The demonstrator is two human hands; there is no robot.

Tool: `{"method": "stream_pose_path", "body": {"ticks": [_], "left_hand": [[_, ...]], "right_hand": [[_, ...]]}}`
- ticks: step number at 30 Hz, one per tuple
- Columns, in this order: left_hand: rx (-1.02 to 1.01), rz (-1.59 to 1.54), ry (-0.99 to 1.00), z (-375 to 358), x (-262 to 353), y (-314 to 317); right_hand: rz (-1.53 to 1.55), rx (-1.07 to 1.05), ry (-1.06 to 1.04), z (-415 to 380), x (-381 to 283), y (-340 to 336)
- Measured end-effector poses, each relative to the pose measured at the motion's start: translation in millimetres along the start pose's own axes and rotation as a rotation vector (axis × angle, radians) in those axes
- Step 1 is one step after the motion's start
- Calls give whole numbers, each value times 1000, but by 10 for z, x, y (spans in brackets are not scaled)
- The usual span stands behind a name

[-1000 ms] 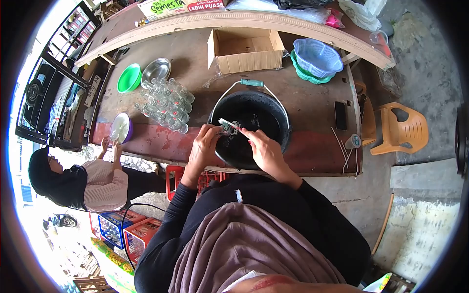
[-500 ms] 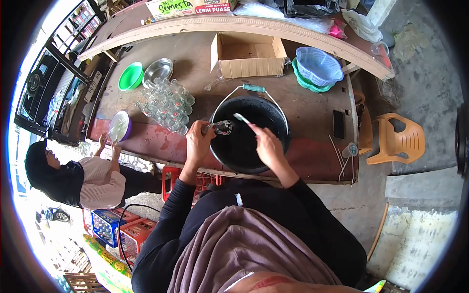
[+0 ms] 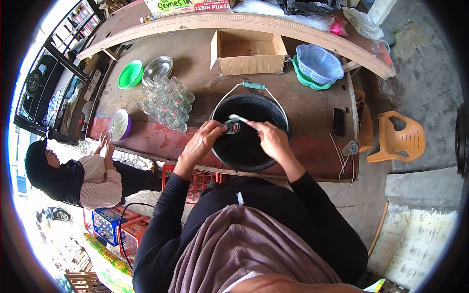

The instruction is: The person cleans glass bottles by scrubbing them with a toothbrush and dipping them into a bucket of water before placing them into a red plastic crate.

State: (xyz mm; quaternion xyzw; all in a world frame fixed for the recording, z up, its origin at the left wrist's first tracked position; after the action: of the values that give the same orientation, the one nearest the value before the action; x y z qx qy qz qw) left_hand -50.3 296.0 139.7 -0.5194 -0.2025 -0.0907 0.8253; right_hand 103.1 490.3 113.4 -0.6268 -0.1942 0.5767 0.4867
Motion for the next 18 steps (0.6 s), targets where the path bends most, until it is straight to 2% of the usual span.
{"method": "stream_pose_path", "body": {"ticks": [2,3,5,7,8,9,11,13,15,16,17,18], "left_hand": [[19,-26,2,34,-9,-34],[42,-48,4,72,-21,-47],[69,-79,-47,102,-54,-2],[171,-48,-229,150,-122,50],[253,-128,-274,139,-238,164],[253,-125,-273,156,-204,177],[303,-341,-604,193,-184,222],[350,-277,-584,253,-143,240],[354,-248,-790,328,-88,201],[371,-161,-769,346,-130,219],[370,-161,-766,344,-216,266],[388,-77,-737,330,-307,315]], "right_hand": [[-139,-47,111,63,360,168],[-143,-44,109,63,269,104],[48,49,32,-12,-139,-57],[116,65,55,-78,-240,85],[102,59,80,-81,-186,142],[88,54,106,-86,-115,185],[-25,-47,235,-59,100,274],[151,127,60,-125,-167,139],[232,120,19,-211,-404,100],[283,138,-26,-245,-384,185],[283,140,-25,-250,-250,300],[172,69,72,-265,-53,429]]}}
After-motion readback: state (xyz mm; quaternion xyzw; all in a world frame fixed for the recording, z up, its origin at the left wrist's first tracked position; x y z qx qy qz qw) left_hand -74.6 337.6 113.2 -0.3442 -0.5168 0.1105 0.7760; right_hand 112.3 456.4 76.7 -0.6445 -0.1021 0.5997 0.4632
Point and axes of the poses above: each hand's wrist, its own z-axis towards the middle knuckle, its own y-axis out of the palm, x = y × z, the point moved 2 cm from there along z, towards the middle knuckle
